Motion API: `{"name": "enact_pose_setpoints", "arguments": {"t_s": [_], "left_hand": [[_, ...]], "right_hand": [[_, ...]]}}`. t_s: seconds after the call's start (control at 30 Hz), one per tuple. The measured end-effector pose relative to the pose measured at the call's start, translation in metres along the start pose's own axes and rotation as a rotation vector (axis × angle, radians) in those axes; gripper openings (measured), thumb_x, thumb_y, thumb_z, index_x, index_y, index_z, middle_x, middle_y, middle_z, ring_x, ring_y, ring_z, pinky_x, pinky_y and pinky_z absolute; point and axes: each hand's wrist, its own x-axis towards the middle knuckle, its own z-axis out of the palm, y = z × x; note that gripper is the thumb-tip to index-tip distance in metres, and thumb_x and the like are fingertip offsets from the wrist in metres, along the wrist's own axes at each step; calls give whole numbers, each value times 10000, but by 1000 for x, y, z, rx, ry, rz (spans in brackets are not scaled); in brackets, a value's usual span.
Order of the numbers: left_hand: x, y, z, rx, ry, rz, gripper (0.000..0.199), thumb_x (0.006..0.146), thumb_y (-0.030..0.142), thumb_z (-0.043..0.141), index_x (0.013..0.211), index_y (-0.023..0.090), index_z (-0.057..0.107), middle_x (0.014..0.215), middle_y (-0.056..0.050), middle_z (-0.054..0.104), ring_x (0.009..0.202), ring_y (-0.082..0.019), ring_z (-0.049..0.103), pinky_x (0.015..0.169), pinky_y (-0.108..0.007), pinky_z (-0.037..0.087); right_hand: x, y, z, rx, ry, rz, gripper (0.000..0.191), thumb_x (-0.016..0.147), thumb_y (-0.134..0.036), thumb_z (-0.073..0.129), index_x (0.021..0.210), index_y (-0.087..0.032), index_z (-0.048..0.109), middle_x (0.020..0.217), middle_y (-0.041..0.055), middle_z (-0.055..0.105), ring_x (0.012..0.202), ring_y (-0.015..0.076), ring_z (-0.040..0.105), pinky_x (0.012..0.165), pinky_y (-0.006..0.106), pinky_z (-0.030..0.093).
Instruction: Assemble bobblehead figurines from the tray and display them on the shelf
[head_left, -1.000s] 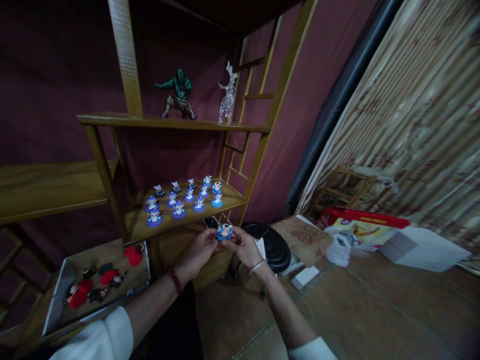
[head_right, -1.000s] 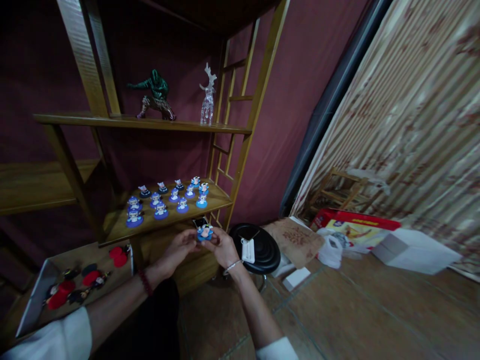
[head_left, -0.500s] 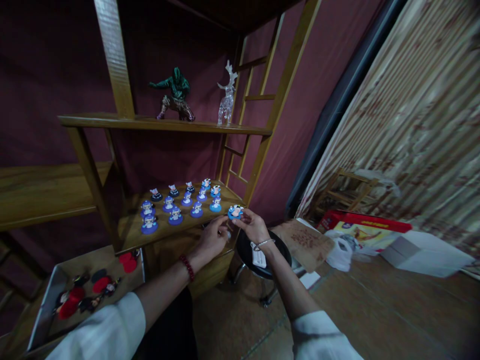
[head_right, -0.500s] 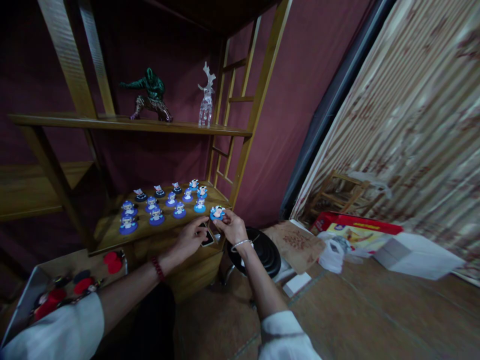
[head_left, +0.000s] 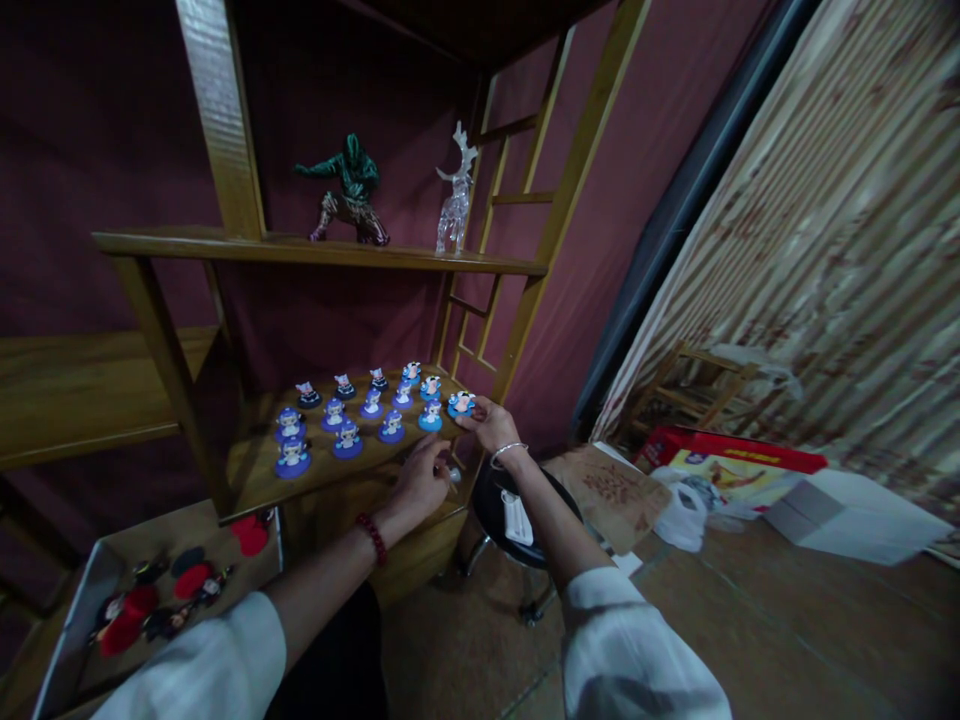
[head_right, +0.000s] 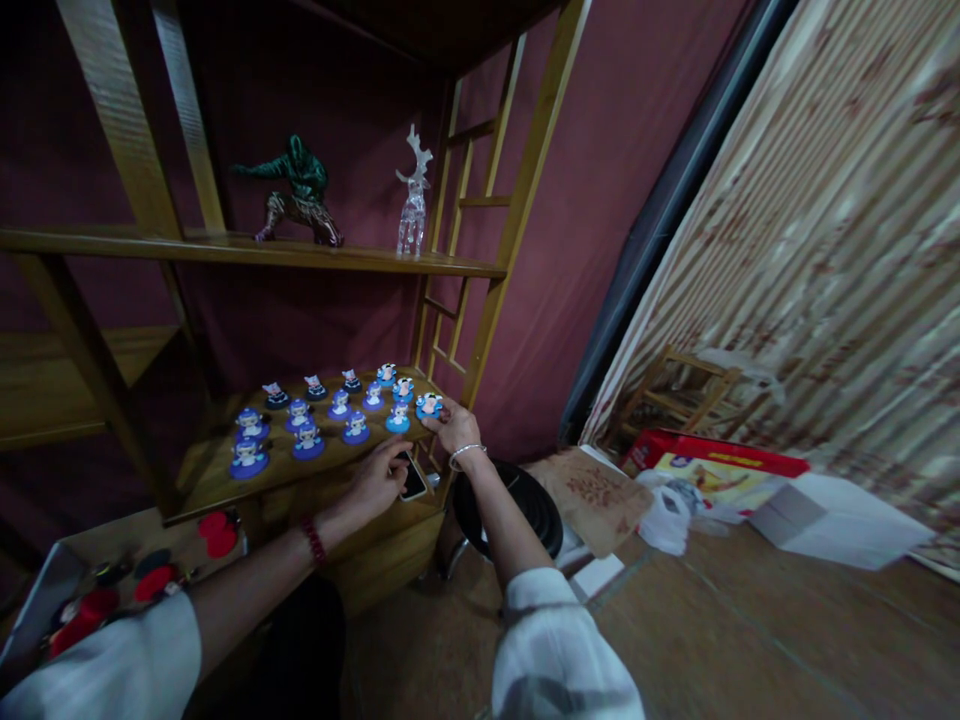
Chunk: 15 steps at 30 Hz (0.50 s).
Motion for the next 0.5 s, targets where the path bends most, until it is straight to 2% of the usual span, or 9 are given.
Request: {"name": "enact_pose_setpoints", "arguments": {"t_s": [0.13,0.5], "left_hand": [[-2,1,-2,27,-8,3,396,699,7,447,1039,156,583,1310,-92,430,984,-161,565,887,-308,462],[-1,-9,-2,-9,-11,6,368,710,7,450,993,181,609,1324,-65,427,1021,-169,558,886,-316,469]], "right_hand": [[10,6,6,10,-38,54,356,588,-287,697,924,-199,618,771,10,657,723,151,614,694,276,487],[20,25,14,22,-119,-30,347,627,-247,689,959,-224,592,868,8,674,822,165,625,774,300,489]]}}
